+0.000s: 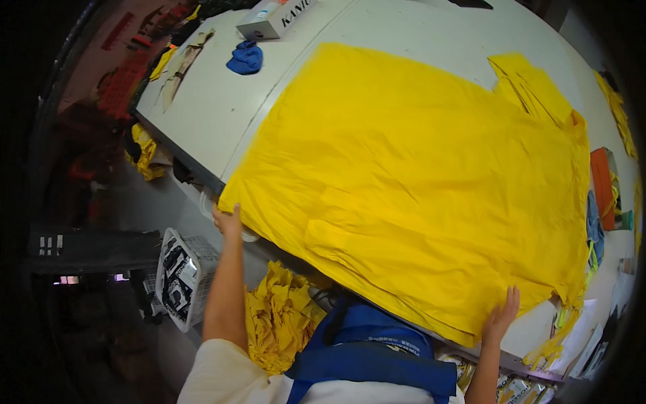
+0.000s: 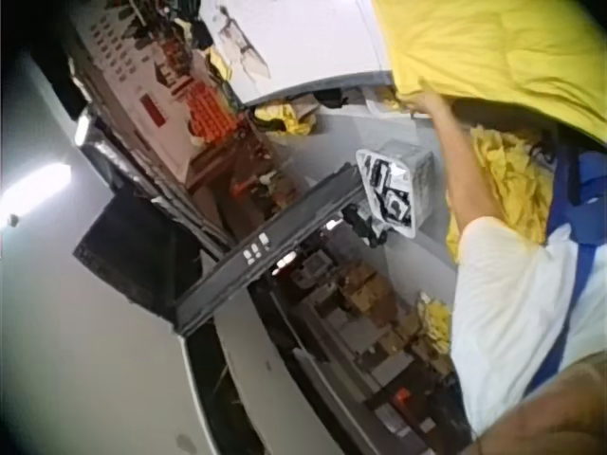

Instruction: The person folds a yellow garment on a white table, smooths it, and uses scissors to trim loose threads. They repeat this process with another yellow garment, folding and trimming threads before placing the finished items on the table.

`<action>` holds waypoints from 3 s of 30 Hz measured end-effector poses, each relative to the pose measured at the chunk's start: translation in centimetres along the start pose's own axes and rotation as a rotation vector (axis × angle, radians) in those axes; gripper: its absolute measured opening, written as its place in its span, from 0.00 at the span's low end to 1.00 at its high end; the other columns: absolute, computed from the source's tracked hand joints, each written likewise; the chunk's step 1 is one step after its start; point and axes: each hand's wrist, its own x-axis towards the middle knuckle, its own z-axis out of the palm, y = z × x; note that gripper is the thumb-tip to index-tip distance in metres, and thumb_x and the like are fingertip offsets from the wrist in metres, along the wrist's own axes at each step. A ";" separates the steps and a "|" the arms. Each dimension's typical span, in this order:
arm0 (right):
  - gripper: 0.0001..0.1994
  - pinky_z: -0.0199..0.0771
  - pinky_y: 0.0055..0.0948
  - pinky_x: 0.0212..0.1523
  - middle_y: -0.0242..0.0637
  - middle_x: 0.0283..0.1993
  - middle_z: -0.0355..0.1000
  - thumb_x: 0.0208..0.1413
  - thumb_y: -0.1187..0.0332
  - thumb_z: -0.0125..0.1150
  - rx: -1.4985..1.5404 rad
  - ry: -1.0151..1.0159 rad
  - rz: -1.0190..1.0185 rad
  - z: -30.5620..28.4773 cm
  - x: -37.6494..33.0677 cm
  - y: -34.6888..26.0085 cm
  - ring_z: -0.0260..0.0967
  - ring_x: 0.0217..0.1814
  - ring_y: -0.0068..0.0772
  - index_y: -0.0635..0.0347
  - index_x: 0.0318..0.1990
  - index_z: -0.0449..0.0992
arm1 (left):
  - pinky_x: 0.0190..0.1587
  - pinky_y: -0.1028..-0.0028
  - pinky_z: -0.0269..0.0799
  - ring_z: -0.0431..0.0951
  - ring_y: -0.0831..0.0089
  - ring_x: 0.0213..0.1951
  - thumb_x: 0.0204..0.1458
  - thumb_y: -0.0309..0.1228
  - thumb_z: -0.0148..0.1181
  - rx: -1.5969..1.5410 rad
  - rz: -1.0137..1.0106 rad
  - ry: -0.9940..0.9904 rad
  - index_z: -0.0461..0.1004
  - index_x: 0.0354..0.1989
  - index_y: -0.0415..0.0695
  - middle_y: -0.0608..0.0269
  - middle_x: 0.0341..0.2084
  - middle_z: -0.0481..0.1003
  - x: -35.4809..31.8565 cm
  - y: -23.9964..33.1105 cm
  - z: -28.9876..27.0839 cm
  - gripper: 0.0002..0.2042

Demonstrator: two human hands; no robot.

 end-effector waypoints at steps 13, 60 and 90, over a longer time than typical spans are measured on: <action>0.19 0.48 0.49 0.65 0.42 0.50 0.69 0.39 0.82 0.48 -0.133 -0.393 -0.079 -5.0 -5.9 -0.3 0.56 0.64 0.49 0.56 0.41 0.75 | 0.14 0.79 0.62 0.73 0.73 0.23 0.49 0.21 0.56 -0.984 -0.619 -0.652 0.68 0.42 0.43 0.61 0.34 0.74 2.5 -3.1 -4.0 0.11; 0.21 0.69 0.41 0.37 0.46 0.36 0.71 0.55 0.55 0.55 -0.403 -0.386 0.443 -5.4 6.1 6.3 0.70 0.41 0.48 0.59 0.51 0.69 | 0.60 0.35 0.35 0.42 0.43 0.66 0.43 0.62 0.54 0.266 1.562 -1.021 0.56 0.64 0.66 0.54 0.66 0.47 -34.7 25.2 2.0 0.38; 0.20 0.41 0.52 0.67 0.43 0.65 0.55 0.47 0.57 0.63 -0.013 -0.379 -0.802 -10.6 25.7 -2.2 0.49 0.68 0.50 0.31 0.50 0.72 | 0.57 0.59 0.54 0.56 0.60 0.60 0.51 0.39 0.56 0.268 1.550 -1.131 0.50 0.66 0.54 0.58 0.63 0.52 -54.5 46.8 10.0 0.34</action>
